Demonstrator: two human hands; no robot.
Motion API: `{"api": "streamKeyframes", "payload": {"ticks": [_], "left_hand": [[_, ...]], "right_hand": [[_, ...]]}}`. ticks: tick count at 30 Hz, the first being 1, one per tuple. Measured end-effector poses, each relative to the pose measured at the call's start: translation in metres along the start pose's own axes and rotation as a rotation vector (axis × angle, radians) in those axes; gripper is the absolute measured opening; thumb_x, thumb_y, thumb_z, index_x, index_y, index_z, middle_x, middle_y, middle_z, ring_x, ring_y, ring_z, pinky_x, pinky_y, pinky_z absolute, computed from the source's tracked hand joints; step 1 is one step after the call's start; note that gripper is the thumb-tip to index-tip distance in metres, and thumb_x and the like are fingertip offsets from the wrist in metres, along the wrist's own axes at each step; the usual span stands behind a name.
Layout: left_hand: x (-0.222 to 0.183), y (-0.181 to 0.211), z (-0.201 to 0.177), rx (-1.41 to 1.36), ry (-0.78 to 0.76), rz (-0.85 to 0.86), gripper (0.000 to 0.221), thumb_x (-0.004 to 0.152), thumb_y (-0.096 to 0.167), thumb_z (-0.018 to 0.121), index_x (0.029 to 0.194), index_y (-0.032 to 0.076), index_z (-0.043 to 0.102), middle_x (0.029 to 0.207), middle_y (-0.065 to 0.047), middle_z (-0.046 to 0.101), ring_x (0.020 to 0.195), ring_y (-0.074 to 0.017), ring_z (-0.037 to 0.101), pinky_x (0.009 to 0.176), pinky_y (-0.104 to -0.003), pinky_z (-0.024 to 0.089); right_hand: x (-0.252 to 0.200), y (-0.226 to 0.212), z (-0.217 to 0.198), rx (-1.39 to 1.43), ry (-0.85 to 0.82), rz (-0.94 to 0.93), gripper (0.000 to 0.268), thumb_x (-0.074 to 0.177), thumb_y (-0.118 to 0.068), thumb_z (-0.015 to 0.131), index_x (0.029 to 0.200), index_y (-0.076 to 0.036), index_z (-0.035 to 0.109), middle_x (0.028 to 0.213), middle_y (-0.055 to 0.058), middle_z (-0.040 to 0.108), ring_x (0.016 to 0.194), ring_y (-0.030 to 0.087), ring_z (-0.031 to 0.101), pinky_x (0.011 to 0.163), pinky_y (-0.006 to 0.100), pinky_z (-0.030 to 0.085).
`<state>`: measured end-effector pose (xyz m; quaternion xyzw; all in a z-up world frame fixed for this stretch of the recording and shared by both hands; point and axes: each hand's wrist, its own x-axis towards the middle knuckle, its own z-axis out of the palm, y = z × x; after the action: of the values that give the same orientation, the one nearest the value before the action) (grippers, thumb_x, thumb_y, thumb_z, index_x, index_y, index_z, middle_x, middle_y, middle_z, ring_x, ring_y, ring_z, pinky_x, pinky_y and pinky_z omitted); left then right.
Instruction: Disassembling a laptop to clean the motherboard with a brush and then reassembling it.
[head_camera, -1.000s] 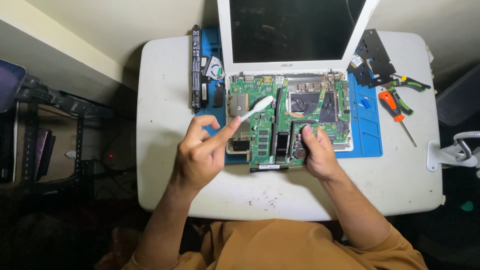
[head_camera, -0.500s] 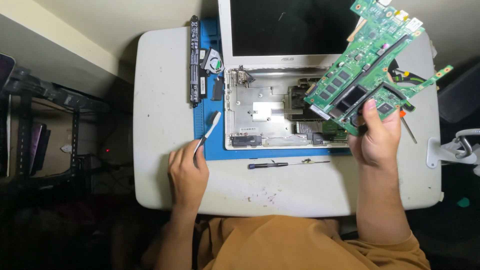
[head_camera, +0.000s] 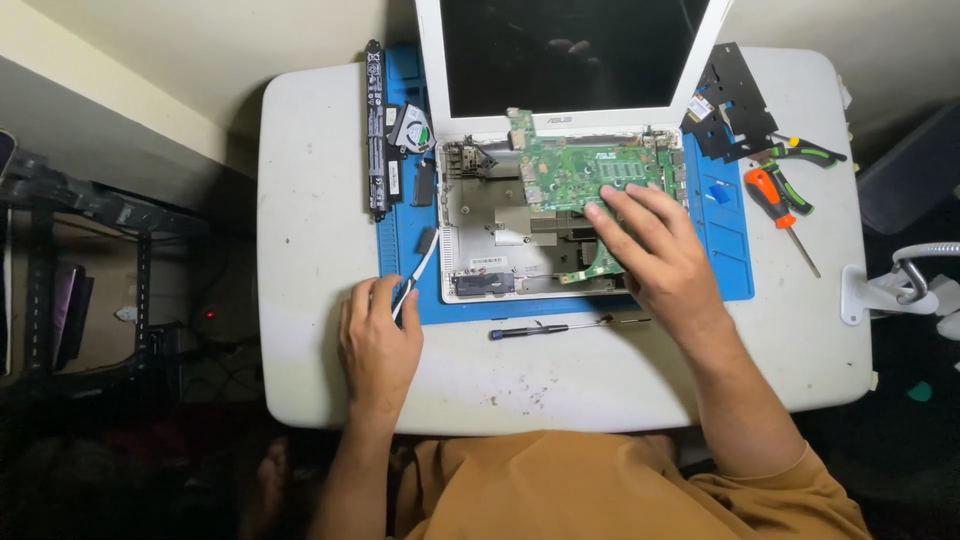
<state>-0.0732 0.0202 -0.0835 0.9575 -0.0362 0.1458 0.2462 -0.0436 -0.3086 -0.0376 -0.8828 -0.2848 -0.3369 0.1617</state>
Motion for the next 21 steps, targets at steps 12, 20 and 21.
{"api": "streamKeyframes", "payload": {"ticks": [12, 20, 21], "left_hand": [[0.020, 0.037, 0.028, -1.262, -0.289, -0.434, 0.057, 0.103, 0.029, 0.062, 0.142, -0.009, 0.046, 0.110, -0.021, 0.066, 0.082, -0.0245, 0.072, 0.074, -0.034, 0.062], [0.037, 0.002, 0.053, -1.342, -0.173, -0.626, 0.036, 0.102, 0.014, 0.059, 0.133, -0.004, 0.054, 0.105, -0.015, 0.066, 0.072, -0.0238, 0.074, 0.066, -0.030, 0.065], [0.042, -0.007, 0.052, -1.305, -0.143, -0.611, 0.035, 0.103, 0.014, 0.059, 0.133, -0.003, 0.055, 0.105, -0.015, 0.067, 0.073, -0.0239, 0.075, 0.066, -0.030, 0.065]], "right_hand": [[0.000, -0.061, 0.025, -0.063, -0.082, -0.078, 0.028, 0.105, -0.014, 0.058, 0.128, -0.018, 0.073, 0.126, 0.009, 0.069, 0.114, 0.031, 0.065, 0.107, 0.053, 0.050], [-0.011, -0.040, 0.018, 0.184, -0.208, 0.082, 0.063, 0.092, -0.056, 0.063, 0.143, -0.019, 0.061, 0.143, 0.015, 0.059, 0.130, 0.038, 0.054, 0.115, 0.063, 0.034], [-0.017, -0.026, 0.018, 0.232, -0.180, 0.152, 0.081, 0.090, -0.070, 0.058, 0.150, -0.014, 0.056, 0.143, 0.018, 0.057, 0.131, 0.039, 0.053, 0.117, 0.061, 0.034]]}}
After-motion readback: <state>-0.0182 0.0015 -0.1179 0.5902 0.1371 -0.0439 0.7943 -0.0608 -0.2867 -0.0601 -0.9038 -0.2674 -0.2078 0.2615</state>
